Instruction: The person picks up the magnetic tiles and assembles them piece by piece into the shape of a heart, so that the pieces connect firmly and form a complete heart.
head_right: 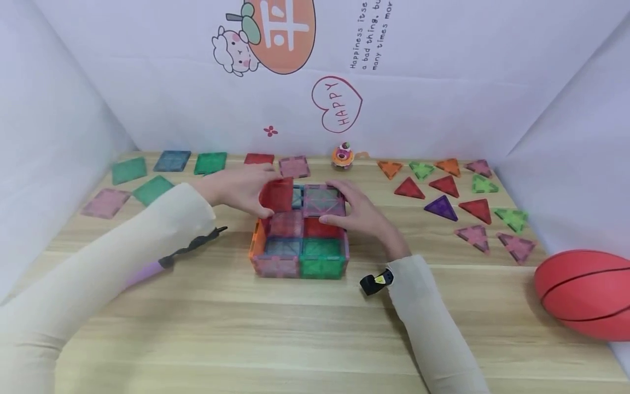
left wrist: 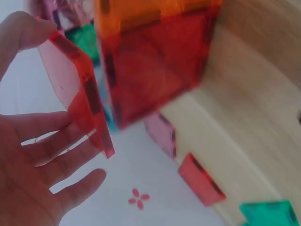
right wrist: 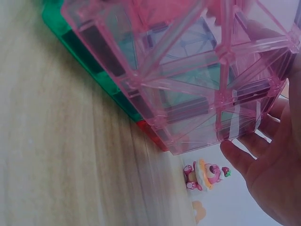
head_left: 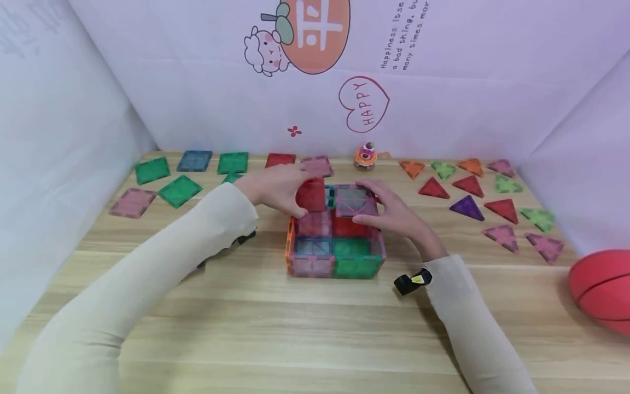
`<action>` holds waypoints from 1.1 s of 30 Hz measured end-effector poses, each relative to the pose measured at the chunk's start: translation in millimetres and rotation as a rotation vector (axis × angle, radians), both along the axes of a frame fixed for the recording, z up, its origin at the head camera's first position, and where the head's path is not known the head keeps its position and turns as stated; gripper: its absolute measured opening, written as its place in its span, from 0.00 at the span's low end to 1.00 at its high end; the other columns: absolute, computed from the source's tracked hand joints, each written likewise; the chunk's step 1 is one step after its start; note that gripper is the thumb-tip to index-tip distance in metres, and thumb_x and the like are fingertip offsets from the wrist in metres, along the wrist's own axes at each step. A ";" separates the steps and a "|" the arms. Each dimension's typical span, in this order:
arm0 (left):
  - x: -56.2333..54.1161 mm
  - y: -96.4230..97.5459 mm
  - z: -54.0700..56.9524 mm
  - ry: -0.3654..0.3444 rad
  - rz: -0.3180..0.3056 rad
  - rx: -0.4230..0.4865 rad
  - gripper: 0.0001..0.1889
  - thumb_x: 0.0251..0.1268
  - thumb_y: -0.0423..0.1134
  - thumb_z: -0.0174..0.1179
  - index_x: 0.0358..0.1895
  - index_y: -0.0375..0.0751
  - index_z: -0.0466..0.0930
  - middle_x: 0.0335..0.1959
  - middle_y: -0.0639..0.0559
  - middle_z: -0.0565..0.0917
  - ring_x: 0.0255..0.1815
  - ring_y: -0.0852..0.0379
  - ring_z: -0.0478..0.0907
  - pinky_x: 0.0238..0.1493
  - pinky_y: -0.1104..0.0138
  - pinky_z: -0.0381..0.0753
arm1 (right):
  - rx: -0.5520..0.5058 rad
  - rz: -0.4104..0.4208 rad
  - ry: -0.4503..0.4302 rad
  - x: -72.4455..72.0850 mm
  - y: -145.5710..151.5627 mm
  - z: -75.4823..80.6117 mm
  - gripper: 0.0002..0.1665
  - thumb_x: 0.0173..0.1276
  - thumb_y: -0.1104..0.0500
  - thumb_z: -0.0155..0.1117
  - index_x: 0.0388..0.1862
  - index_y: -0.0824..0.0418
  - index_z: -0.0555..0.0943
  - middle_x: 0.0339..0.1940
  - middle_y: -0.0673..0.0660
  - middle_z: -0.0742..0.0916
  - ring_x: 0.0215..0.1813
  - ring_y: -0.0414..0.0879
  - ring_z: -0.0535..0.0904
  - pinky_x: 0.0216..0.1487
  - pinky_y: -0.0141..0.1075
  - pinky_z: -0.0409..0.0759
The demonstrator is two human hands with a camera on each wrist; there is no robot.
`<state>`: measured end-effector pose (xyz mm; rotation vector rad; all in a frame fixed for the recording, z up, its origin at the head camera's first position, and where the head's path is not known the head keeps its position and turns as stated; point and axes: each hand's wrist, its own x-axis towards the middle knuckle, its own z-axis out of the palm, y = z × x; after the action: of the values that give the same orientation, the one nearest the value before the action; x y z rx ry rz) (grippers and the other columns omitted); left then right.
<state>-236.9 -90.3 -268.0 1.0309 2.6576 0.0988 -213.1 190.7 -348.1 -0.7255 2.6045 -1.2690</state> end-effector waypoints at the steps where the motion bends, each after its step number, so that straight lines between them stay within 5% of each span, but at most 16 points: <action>1: -0.1 4.7 -2.1 -0.001 -0.004 -0.010 0.42 0.53 0.55 0.62 0.71 0.41 0.61 0.69 0.42 0.67 0.66 0.45 0.66 0.66 0.51 0.68 | -0.004 0.002 -0.002 0.0 -0.2 -0.5 0.45 0.61 0.51 0.68 0.74 0.50 0.59 0.70 0.57 0.65 0.67 0.54 0.62 0.68 0.56 0.64; 10: 2.7 20.9 -11.8 -0.005 -0.012 -0.025 0.42 0.56 0.54 0.62 0.72 0.39 0.59 0.73 0.42 0.62 0.71 0.46 0.62 0.68 0.52 0.65 | 0.013 0.000 0.007 0.0 -0.8 0.2 0.45 0.62 0.52 0.68 0.74 0.51 0.58 0.70 0.58 0.65 0.68 0.54 0.62 0.68 0.56 0.64; 18: 2.6 5.8 -10.7 -0.047 0.018 0.008 0.40 0.62 0.58 0.56 0.74 0.44 0.56 0.74 0.45 0.59 0.74 0.46 0.56 0.71 0.51 0.60 | 0.016 -0.006 0.005 -0.2 -1.1 -1.0 0.45 0.62 0.51 0.68 0.74 0.50 0.58 0.71 0.57 0.64 0.69 0.54 0.62 0.69 0.56 0.63; 23: -5.2 -30.7 -4.2 -0.039 0.068 0.078 0.35 0.65 0.54 0.54 0.71 0.41 0.59 0.72 0.43 0.62 0.72 0.45 0.60 0.70 0.50 0.62 | 0.016 -0.008 0.012 -0.7 -1.7 -2.7 0.45 0.61 0.52 0.68 0.74 0.51 0.58 0.71 0.58 0.64 0.68 0.55 0.62 0.69 0.56 0.63; 27: -14.9 -73.7 0.9 -0.005 0.126 0.044 0.32 0.66 0.48 0.52 0.69 0.35 0.61 0.69 0.39 0.66 0.68 0.42 0.64 0.66 0.48 0.65 | 0.017 -0.013 0.012 -1.4 -2.1 -3.1 0.45 0.61 0.51 0.68 0.74 0.50 0.58 0.71 0.58 0.64 0.68 0.55 0.62 0.68 0.57 0.64; 33: -30.3 -142.3 -9.3 -0.009 0.257 -0.028 0.32 0.64 0.45 0.53 0.67 0.29 0.62 0.66 0.31 0.66 0.65 0.35 0.65 0.62 0.44 0.67 | 0.006 -0.027 -0.003 -0.8 -3.6 -2.9 0.45 0.60 0.50 0.69 0.73 0.48 0.59 0.71 0.55 0.64 0.69 0.53 0.61 0.68 0.57 0.64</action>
<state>-267.2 -232.7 -277.3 0.6734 2.7617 0.1182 -213.9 187.1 -351.1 -0.6896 2.6232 -1.2686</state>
